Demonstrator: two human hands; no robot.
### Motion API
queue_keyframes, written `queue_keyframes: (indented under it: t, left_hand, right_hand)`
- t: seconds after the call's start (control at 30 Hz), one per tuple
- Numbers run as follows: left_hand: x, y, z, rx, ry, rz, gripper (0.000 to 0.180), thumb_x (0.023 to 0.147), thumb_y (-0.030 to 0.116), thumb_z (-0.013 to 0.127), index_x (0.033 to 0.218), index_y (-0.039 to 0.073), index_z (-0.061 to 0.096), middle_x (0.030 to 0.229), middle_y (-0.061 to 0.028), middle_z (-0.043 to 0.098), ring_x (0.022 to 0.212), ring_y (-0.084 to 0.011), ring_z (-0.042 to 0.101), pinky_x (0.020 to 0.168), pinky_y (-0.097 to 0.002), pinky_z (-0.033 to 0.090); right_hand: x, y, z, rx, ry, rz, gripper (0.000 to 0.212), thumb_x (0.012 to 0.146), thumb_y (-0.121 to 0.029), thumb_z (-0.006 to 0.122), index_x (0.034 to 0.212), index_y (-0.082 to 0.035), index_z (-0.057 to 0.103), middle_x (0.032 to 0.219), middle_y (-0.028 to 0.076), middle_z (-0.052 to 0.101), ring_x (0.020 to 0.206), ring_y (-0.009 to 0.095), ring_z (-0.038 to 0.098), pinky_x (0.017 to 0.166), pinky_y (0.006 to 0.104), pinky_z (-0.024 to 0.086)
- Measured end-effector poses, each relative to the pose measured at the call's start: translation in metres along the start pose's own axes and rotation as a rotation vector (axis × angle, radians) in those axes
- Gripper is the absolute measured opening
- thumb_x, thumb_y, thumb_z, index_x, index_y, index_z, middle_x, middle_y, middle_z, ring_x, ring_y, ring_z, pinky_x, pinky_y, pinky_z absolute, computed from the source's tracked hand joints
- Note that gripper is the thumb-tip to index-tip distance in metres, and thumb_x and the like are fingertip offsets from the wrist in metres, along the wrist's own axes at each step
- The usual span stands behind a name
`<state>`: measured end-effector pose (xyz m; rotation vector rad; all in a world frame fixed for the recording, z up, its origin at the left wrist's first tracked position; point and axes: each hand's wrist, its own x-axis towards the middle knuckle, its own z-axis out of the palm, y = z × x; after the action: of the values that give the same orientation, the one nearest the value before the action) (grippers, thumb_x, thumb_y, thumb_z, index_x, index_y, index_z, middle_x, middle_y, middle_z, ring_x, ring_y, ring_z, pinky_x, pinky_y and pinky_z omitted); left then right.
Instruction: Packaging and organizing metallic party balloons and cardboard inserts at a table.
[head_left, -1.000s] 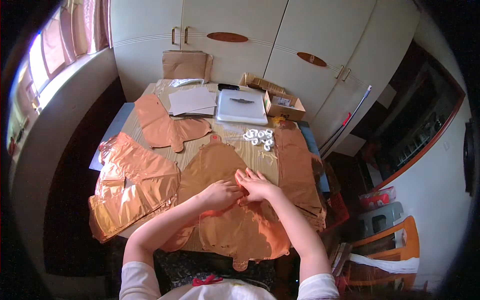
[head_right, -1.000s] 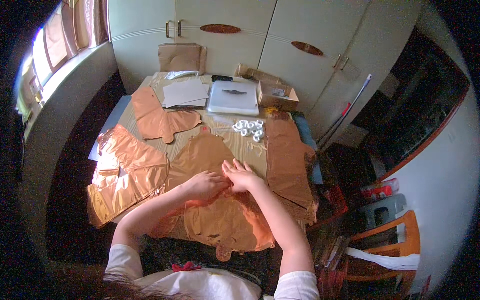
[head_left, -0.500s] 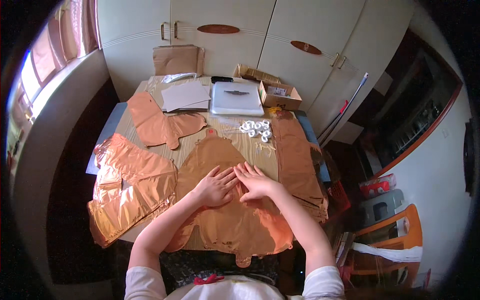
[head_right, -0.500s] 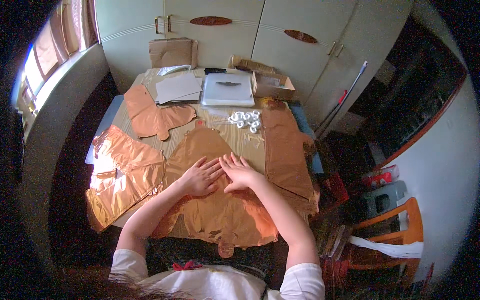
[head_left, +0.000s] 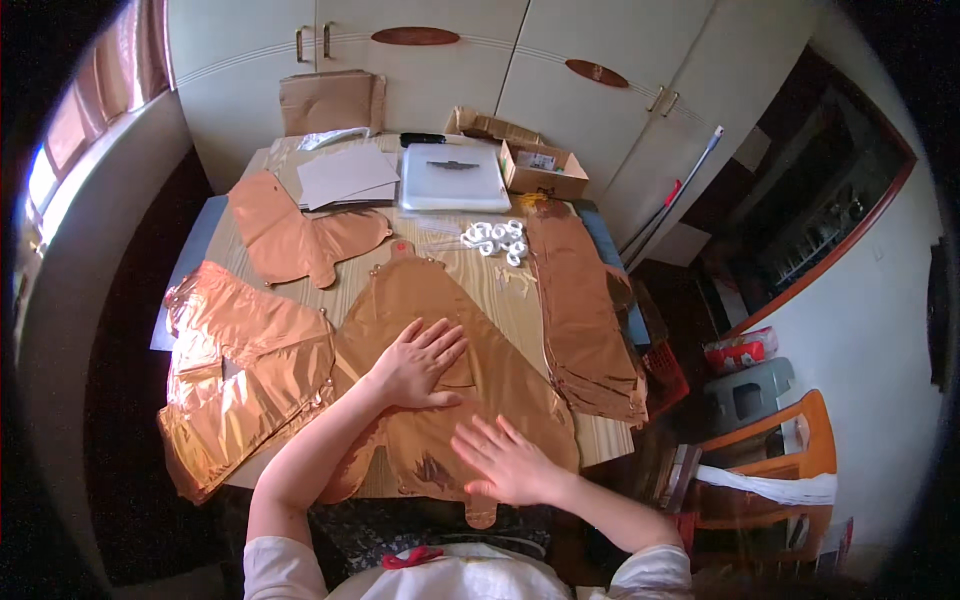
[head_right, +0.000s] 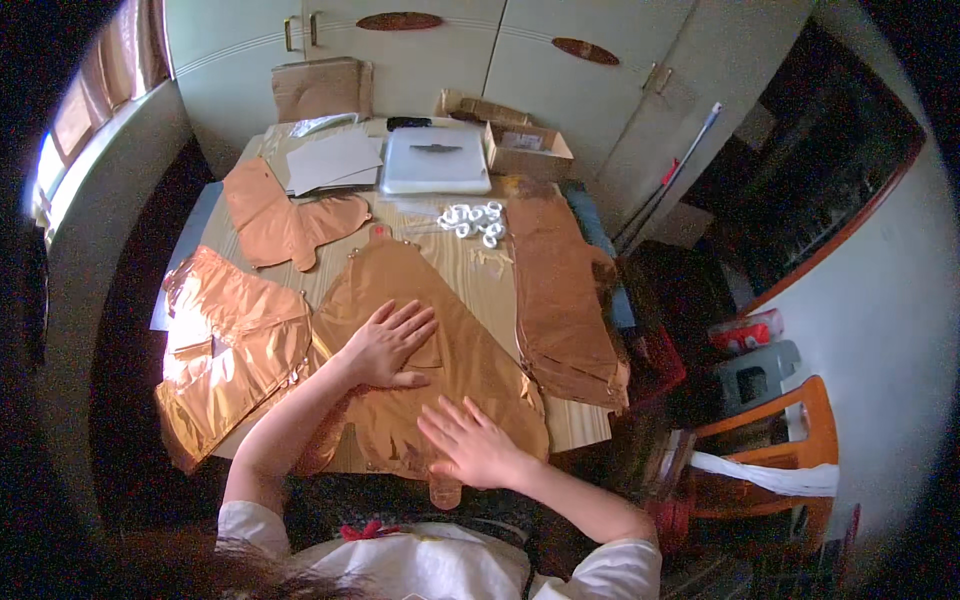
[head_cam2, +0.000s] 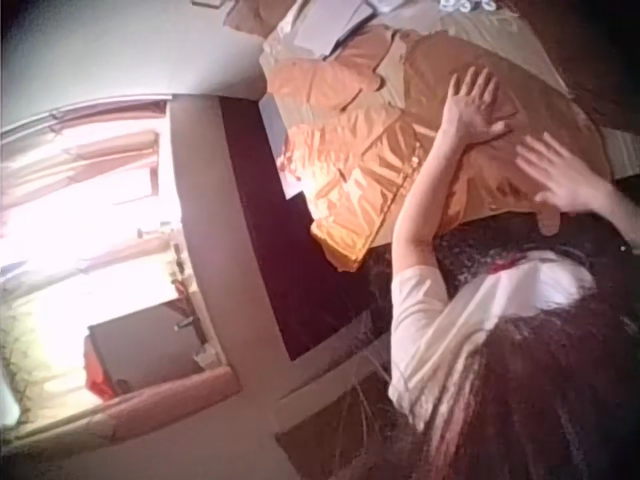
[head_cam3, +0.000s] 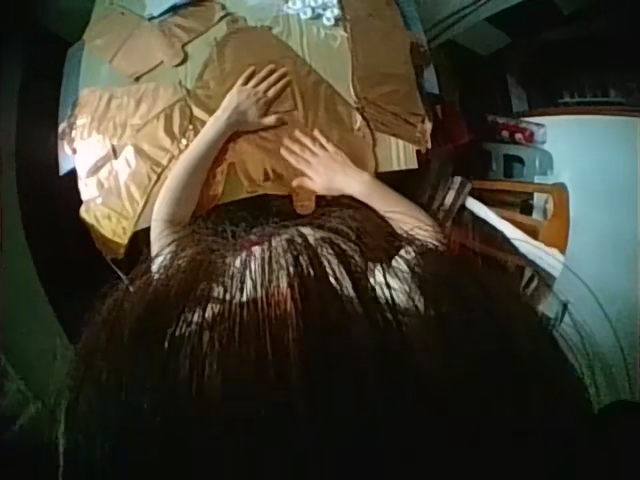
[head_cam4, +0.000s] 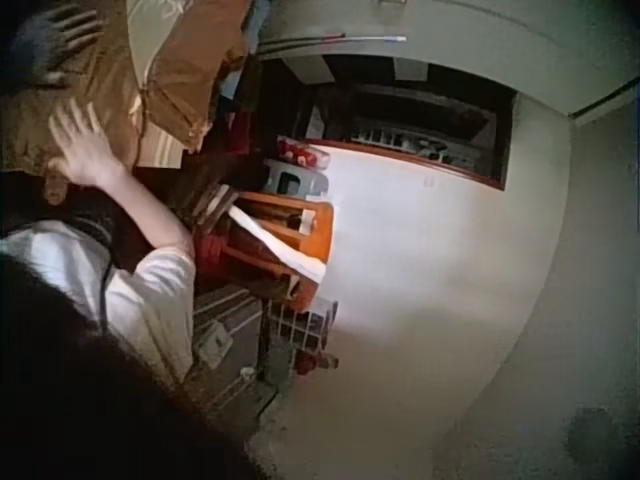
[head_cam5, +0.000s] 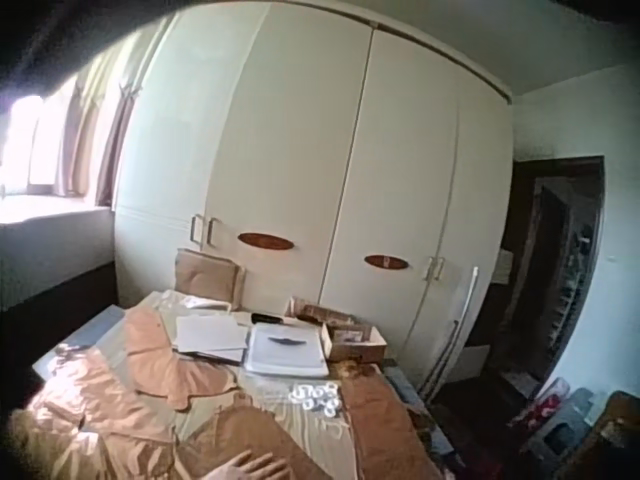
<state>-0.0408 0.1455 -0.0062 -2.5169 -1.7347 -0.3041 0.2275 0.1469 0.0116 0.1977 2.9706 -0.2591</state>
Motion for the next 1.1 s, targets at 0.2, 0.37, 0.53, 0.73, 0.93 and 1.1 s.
queue_keyframes:
  t: [0.2, 0.37, 0.53, 0.73, 0.93, 1.1]
  left_hand:
    - [-0.001, 0.000, 0.000, 0.003, -0.023, -0.006, 0.103, 0.074, 0.078, 0.046, 0.145, 0.004, 0.034, 0.151, -0.0149, 0.033, 0.141, -0.0318, 0.027, 0.115, -0.0498, 0.018]
    - [0.003, 0.000, -0.002, -0.019, -0.076, -0.008, 0.108, 0.073, 0.078, 0.049, 0.147, 0.002, 0.028, 0.153, -0.0164, 0.029, 0.143, -0.0335, 0.023, 0.115, -0.0513, 0.016]
    - [0.000, -0.001, 0.000, -0.028, -0.074, -0.014, 0.108, 0.072, 0.076, 0.052, 0.146, 0.002, 0.029, 0.152, -0.0170, 0.029, 0.142, -0.0341, 0.024, 0.115, -0.0523, 0.017]
    - [0.004, -0.001, 0.001, -0.026, -0.069, -0.005, 0.107, 0.071, 0.075, 0.053, 0.146, 0.002, 0.030, 0.152, -0.0170, 0.029, 0.142, -0.0343, 0.025, 0.115, -0.0519, 0.017]
    - [0.003, -0.002, 0.002, -0.022, -0.079, -0.009, 0.108, 0.071, 0.076, 0.052, 0.147, 0.002, 0.029, 0.153, -0.0165, 0.028, 0.142, -0.0339, 0.023, 0.115, -0.0516, 0.016]
    - [0.004, -0.002, 0.002, -0.022, -0.083, -0.016, 0.107, 0.071, 0.075, 0.052, 0.147, 0.003, 0.028, 0.153, -0.0165, 0.027, 0.143, -0.0338, 0.022, 0.115, -0.0519, 0.016]
  right_hand:
    - [-0.072, -0.036, 0.013, 0.348, 0.203, -0.016, 0.052, 0.090, -0.035, 0.061, 0.133, -0.007, 0.052, 0.141, 0.012, 0.047, 0.134, 0.027, 0.040, 0.112, 0.0500, 0.028]
    - [-0.117, -0.071, 0.086, 1.350, 0.396, 0.583, 0.018, 0.087, -0.017, 0.068, 0.097, -0.001, 0.067, 0.099, 0.011, 0.069, 0.092, 0.019, 0.065, 0.082, 0.0327, 0.051]
    - [-0.094, -0.070, 0.076, 1.864, 0.567, 0.823, 0.040, 0.096, -0.031, 0.057, 0.113, 0.004, 0.059, 0.107, 0.013, 0.067, 0.096, 0.019, 0.064, 0.083, 0.0304, 0.049]
    - [-0.072, -0.073, 0.067, 1.840, 0.702, 0.880, 0.034, 0.095, -0.031, 0.057, 0.109, 0.000, 0.061, 0.100, 0.008, 0.068, 0.081, 0.018, 0.067, 0.067, 0.0278, 0.051]
    - [-0.050, -0.072, 0.034, 1.773, 0.865, 1.068, 0.014, 0.088, -0.014, 0.067, 0.094, -0.004, 0.060, 0.080, 0.005, 0.064, 0.058, 0.012, 0.061, 0.044, 0.0235, 0.045]
    - [-0.048, -0.071, 0.070, 1.184, 0.824, 0.814, 0.041, 0.085, -0.016, 0.070, 0.116, 0.003, 0.052, 0.105, 0.011, 0.061, 0.088, 0.019, 0.062, 0.072, 0.0310, 0.052]
